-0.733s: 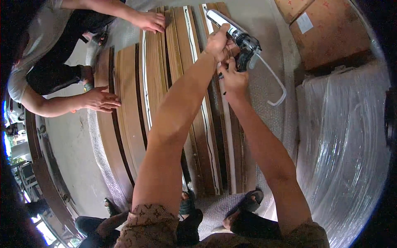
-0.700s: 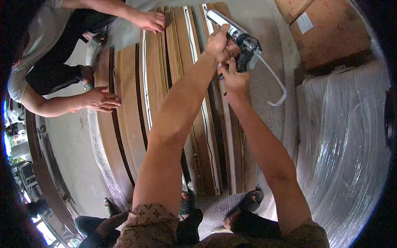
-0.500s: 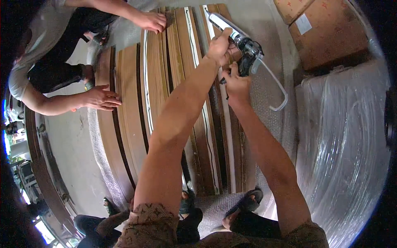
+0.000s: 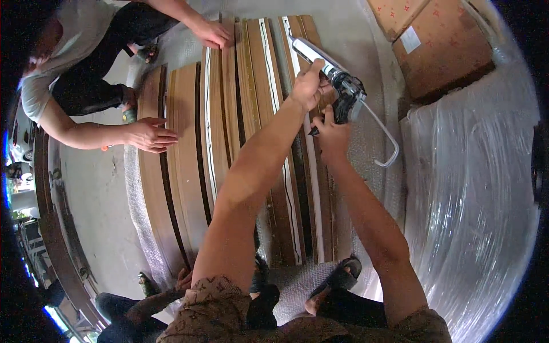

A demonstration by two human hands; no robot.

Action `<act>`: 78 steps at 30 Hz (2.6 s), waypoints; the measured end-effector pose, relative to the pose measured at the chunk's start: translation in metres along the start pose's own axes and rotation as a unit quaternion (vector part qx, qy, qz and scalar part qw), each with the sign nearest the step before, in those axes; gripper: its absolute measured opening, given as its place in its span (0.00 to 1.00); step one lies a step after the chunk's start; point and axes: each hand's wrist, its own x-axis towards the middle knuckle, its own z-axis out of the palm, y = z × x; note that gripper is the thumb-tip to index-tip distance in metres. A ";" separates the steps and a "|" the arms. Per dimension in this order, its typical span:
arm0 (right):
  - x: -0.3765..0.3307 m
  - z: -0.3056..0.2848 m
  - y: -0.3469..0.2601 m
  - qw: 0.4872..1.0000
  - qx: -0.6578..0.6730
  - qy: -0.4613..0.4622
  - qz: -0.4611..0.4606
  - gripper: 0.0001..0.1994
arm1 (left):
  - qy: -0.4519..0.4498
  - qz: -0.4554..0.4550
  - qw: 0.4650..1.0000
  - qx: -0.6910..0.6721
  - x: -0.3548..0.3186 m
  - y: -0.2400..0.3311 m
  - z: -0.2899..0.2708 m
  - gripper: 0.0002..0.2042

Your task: Applying adhesive from a caulking gun to wooden panels and arranging them for assembly.

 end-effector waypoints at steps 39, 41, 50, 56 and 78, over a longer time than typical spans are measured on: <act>-0.116 -0.121 -0.038 0.894 0.295 -0.089 0.326 0.15 | -0.012 -0.106 0.991 -0.086 -0.138 -0.040 0.037 0.17; -0.103 -0.141 -0.065 0.842 0.367 -0.099 0.382 0.15 | -0.019 -0.091 0.993 -0.071 -0.140 -0.038 0.015 0.17; -0.144 -0.164 -0.062 0.929 0.239 -0.081 0.271 0.08 | -0.008 -0.086 0.990 -0.110 -0.179 -0.053 0.036 0.19; -0.158 -0.200 -0.066 0.966 -0.091 -0.215 0.113 0.09 | 0.040 -0.135 0.987 -0.074 -0.211 -0.037 0.059 0.15; -0.220 -0.247 -0.126 0.790 0.310 -0.090 0.522 0.05 | 0.069 -0.209 0.970 -0.103 -0.304 -0.073 0.035 0.12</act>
